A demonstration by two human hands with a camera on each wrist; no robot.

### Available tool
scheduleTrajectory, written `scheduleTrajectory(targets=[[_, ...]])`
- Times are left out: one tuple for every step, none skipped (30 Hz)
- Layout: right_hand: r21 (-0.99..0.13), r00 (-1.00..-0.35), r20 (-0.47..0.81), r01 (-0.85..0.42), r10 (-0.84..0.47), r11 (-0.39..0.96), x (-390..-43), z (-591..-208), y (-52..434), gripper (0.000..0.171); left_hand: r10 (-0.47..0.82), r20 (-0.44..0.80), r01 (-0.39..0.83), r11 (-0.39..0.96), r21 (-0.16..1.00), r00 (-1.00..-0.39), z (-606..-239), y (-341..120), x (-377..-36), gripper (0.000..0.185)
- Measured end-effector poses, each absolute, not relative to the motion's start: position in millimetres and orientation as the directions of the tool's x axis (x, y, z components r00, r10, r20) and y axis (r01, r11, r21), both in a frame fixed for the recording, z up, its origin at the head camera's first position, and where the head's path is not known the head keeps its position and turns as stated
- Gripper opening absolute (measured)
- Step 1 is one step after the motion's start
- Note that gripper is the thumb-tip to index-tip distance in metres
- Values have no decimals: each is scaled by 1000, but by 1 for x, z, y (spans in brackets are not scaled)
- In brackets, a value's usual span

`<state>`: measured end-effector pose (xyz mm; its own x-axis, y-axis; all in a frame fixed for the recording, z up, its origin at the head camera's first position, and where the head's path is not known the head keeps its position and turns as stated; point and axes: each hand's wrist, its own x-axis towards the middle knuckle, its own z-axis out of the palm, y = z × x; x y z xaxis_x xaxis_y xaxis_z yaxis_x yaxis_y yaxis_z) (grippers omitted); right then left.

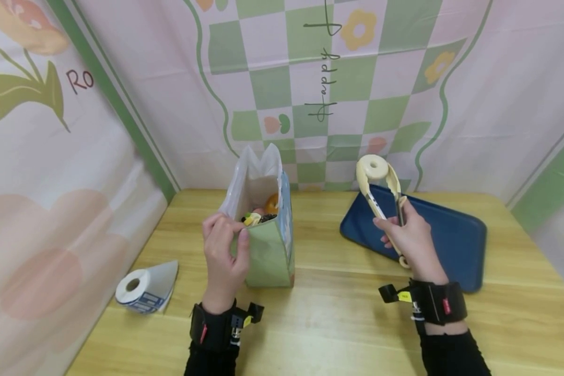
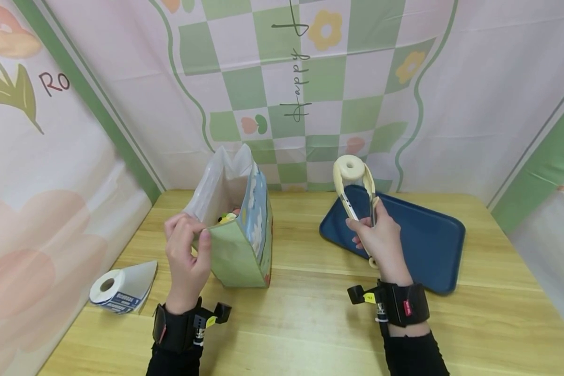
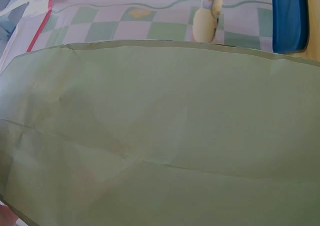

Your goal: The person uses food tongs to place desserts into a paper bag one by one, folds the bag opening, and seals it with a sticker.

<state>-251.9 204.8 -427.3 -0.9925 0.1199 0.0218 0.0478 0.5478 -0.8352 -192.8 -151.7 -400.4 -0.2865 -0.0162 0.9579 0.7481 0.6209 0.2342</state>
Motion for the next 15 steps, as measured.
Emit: scheduleTrajectory(targets=[[-836, -993, 23, 46, 120, 547, -251, -426, 204, 73, -16, 957, 747, 621, 236, -289, -401, -152, -193, 38], [-837, -993, 23, 44, 117, 545, -250, -424, 204, 73, -16, 957, 746, 622, 236, -290, -401, -152, -193, 38], [-839, -993, 23, 43, 114, 543, -249, -422, 203, 73, -16, 956, 746, 622, 238, -292, -401, -152, -192, 38], [-841, -994, 22, 42, 111, 539, -247, -420, 202, 72, -17, 956, 745, 622, 240, -294, -401, -152, -192, 38], [-843, -994, 21, 39, 106, 537, -246, -418, 202, 72, -17, 955, 745, 622, 242, -295, -401, -152, -192, 38], [-845, -995, 21, 36, 101, 534, -245, -416, 201, 71, -18, 955, 744, 622, 242, -296, -401, -153, -192, 38], [-847, -995, 21, 33, 95, 531, -244, -414, 200, 71, -18, 955, 744, 623, 243, -297, -401, -153, -192, 38], [-849, -996, 21, 28, 87, 527, -243, -412, 200, 71, -18, 955, 743, 623, 243, -297, -401, -153, -193, 38], [-851, -996, 21, 25, 81, 525, -242, -410, 199, 72, -18, 954, 742, 624, 244, -299, -402, -153, -193, 37], [-852, -997, 22, 21, 74, 523, -241, -408, 199, 73, -18, 954, 742, 625, 244, -299, -402, -153, -193, 37], [-853, -997, 21, 18, 69, 522, -240, -406, 198, 74, -18, 954, 742, 625, 244, -298, -401, -153, -193, 37], [-856, -998, 20, 16, 64, 517, -239, -405, 197, 76, -19, 955, 742, 625, 243, -297, -401, -153, -193, 37], [-859, -998, 19, 14, 59, 512, -238, -403, 197, 76, -19, 954, 741, 625, 244, -298, -401, -152, -193, 37], [-862, -998, 19, 11, 55, 506, -237, -402, 196, 76, -19, 954, 742, 625, 244, -298, -401, -152, -193, 37], [-866, -998, 19, 9, 52, 500, -236, -401, 195, 75, -19, 954, 742, 624, 245, -299, -401, -152, -193, 37]])
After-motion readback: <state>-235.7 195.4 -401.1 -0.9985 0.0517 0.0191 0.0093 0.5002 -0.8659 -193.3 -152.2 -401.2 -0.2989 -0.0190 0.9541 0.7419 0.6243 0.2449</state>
